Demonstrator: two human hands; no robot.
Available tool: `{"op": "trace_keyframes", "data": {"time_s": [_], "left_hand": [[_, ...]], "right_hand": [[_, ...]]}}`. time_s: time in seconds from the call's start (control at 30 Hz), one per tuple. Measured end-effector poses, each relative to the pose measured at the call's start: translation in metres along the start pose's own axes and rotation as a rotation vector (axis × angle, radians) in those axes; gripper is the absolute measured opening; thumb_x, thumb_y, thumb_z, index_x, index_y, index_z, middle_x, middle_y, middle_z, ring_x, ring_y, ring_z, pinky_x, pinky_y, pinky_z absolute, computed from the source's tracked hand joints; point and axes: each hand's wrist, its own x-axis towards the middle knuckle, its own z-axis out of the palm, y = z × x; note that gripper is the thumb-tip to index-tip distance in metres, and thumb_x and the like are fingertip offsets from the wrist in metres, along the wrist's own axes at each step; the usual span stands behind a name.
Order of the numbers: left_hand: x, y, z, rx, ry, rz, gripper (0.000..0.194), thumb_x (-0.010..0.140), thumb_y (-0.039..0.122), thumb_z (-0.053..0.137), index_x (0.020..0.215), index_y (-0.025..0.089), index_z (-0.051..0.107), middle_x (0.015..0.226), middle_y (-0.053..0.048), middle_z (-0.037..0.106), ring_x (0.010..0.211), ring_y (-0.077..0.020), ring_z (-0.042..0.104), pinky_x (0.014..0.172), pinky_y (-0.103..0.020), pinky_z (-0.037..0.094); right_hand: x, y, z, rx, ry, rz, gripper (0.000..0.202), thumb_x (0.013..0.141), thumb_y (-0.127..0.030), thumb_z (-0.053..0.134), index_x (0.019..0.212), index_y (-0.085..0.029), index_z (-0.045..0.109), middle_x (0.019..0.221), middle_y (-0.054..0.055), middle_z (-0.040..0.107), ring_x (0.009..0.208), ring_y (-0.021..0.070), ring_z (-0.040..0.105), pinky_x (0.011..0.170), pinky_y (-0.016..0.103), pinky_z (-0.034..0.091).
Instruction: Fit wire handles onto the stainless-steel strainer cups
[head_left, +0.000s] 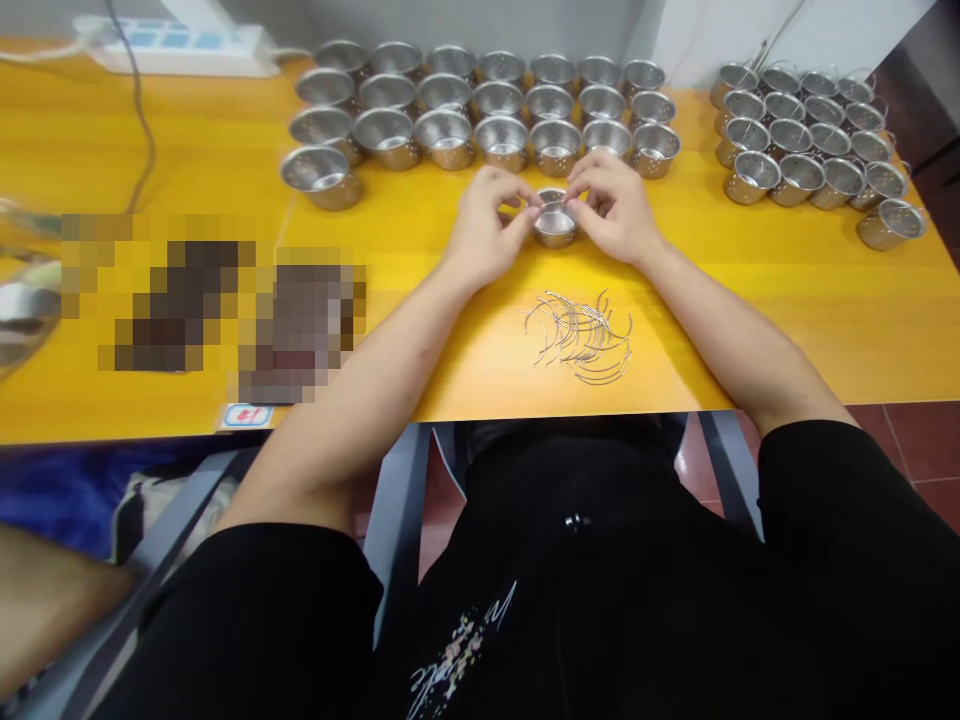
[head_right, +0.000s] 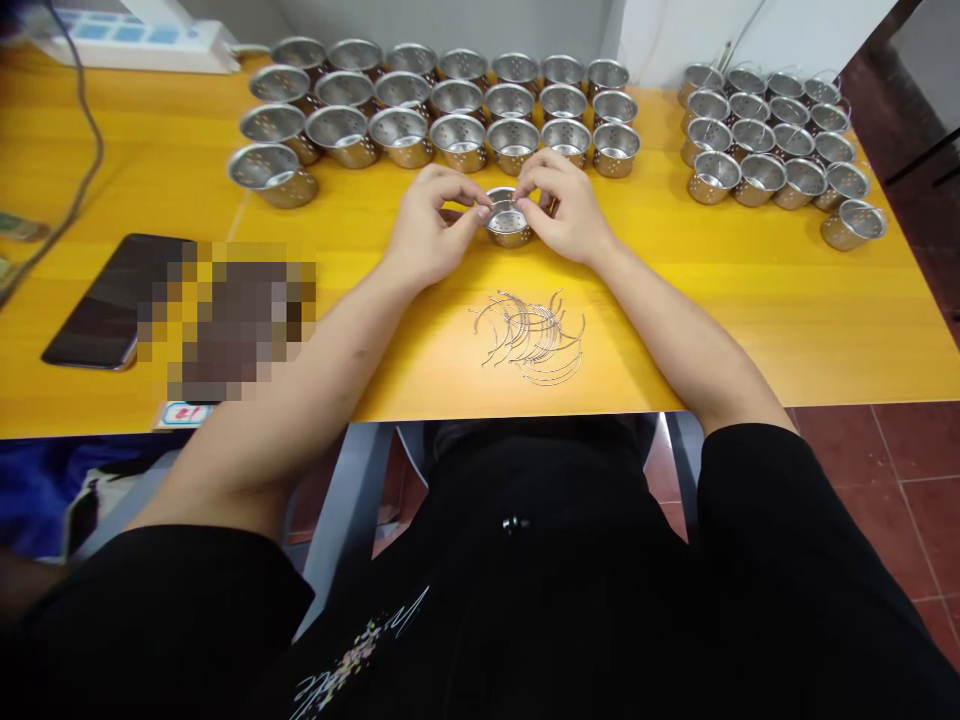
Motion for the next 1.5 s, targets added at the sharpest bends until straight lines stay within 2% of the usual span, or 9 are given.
{"op": "trace_keyframes", "data": {"time_s": [0.2, 0.37, 0.53, 0.63, 0.83, 0.9, 1.07, 1.27, 1.5], "left_hand": [[0.0, 0.003, -0.001, 0.025, -0.02, -0.015, 0.039, 0.101, 0.075, 0.088, 0.107, 0.036, 0.086, 0.121, -0.012, 0.088, 0.12, -0.0432, 0.081, 0.117, -0.066, 0.074], [0.002, -0.002, -0.002, 0.017, -0.012, 0.004, 0.032, 0.1, 0.067, 0.089, 0.111, 0.036, 0.089, 0.117, -0.011, 0.088, 0.117, -0.0439, 0.082, 0.116, -0.067, 0.073], [0.003, 0.002, -0.003, 0.028, -0.008, 0.054, 0.027, 0.096, 0.06, 0.086, 0.109, 0.038, 0.094, 0.117, -0.012, 0.089, 0.117, -0.0444, 0.084, 0.113, -0.067, 0.078], [0.003, 0.005, -0.003, 0.054, -0.004, 0.055, 0.028, 0.094, 0.059, 0.086, 0.108, 0.037, 0.094, 0.117, -0.012, 0.091, 0.117, -0.044, 0.086, 0.112, -0.066, 0.079], [0.0, 0.008, -0.001, 0.045, -0.028, 0.025, 0.042, 0.1, 0.067, 0.086, 0.123, 0.034, 0.097, 0.114, -0.01, 0.093, 0.108, -0.0409, 0.088, 0.116, -0.067, 0.077], [0.0, 0.009, -0.001, 0.059, -0.025, 0.018, 0.043, 0.103, 0.068, 0.085, 0.124, 0.032, 0.098, 0.11, -0.011, 0.092, 0.106, -0.0402, 0.087, 0.116, -0.066, 0.077], [0.004, 0.005, -0.003, 0.077, -0.01, 0.077, 0.039, 0.102, 0.072, 0.086, 0.113, 0.035, 0.095, 0.111, -0.014, 0.088, 0.111, -0.045, 0.083, 0.12, -0.071, 0.073], [0.008, -0.004, -0.003, 0.081, 0.034, 0.109, 0.024, 0.096, 0.055, 0.086, 0.109, 0.037, 0.095, 0.109, -0.012, 0.088, 0.104, -0.0431, 0.081, 0.105, -0.065, 0.071], [0.008, 0.002, -0.008, 0.055, -0.027, 0.092, 0.019, 0.095, 0.055, 0.089, 0.098, 0.037, 0.093, 0.106, -0.01, 0.087, 0.1, -0.0403, 0.079, 0.095, -0.058, 0.066]], "right_hand": [[0.0, -0.002, 0.002, -0.037, 0.009, 0.043, 0.065, 0.117, -0.093, 0.076, 0.121, -0.029, 0.089, 0.117, 0.013, 0.087, 0.099, 0.0368, 0.083, 0.111, 0.061, 0.078], [0.002, -0.002, 0.001, -0.064, -0.028, 0.033, 0.062, 0.118, -0.091, 0.076, 0.123, -0.03, 0.088, 0.118, 0.013, 0.086, 0.112, 0.0406, 0.085, 0.117, 0.062, 0.075], [0.001, -0.002, 0.0, -0.074, -0.029, 0.013, 0.056, 0.119, -0.085, 0.079, 0.119, -0.029, 0.087, 0.124, 0.014, 0.085, 0.104, 0.0369, 0.083, 0.113, 0.059, 0.076], [0.001, -0.004, -0.001, -0.074, -0.034, 0.017, 0.055, 0.118, -0.084, 0.081, 0.114, -0.029, 0.087, 0.119, 0.013, 0.085, 0.099, 0.036, 0.082, 0.111, 0.06, 0.077], [0.003, -0.004, 0.003, -0.017, -0.014, 0.002, 0.067, 0.114, -0.097, 0.076, 0.109, -0.03, 0.085, 0.104, 0.011, 0.085, 0.089, 0.0346, 0.079, 0.1, 0.058, 0.078], [0.003, -0.002, 0.003, -0.02, -0.023, 0.005, 0.067, 0.115, -0.096, 0.075, 0.112, -0.03, 0.085, 0.108, 0.011, 0.085, 0.093, 0.0355, 0.081, 0.102, 0.058, 0.077], [0.002, 0.001, 0.003, -0.059, -0.027, -0.026, 0.055, 0.119, -0.084, 0.08, 0.115, -0.029, 0.086, 0.128, 0.014, 0.084, 0.101, 0.0351, 0.082, 0.103, 0.055, 0.076], [0.002, -0.002, 0.005, -0.069, -0.026, -0.066, 0.045, 0.12, -0.071, 0.084, 0.113, -0.027, 0.085, 0.106, 0.011, 0.081, 0.091, 0.0316, 0.076, 0.1, 0.051, 0.074], [0.002, -0.014, 0.0, -0.099, -0.056, -0.077, 0.036, 0.117, -0.061, 0.087, 0.109, -0.026, 0.085, 0.102, 0.01, 0.08, 0.091, 0.0303, 0.076, 0.099, 0.049, 0.072]]}}
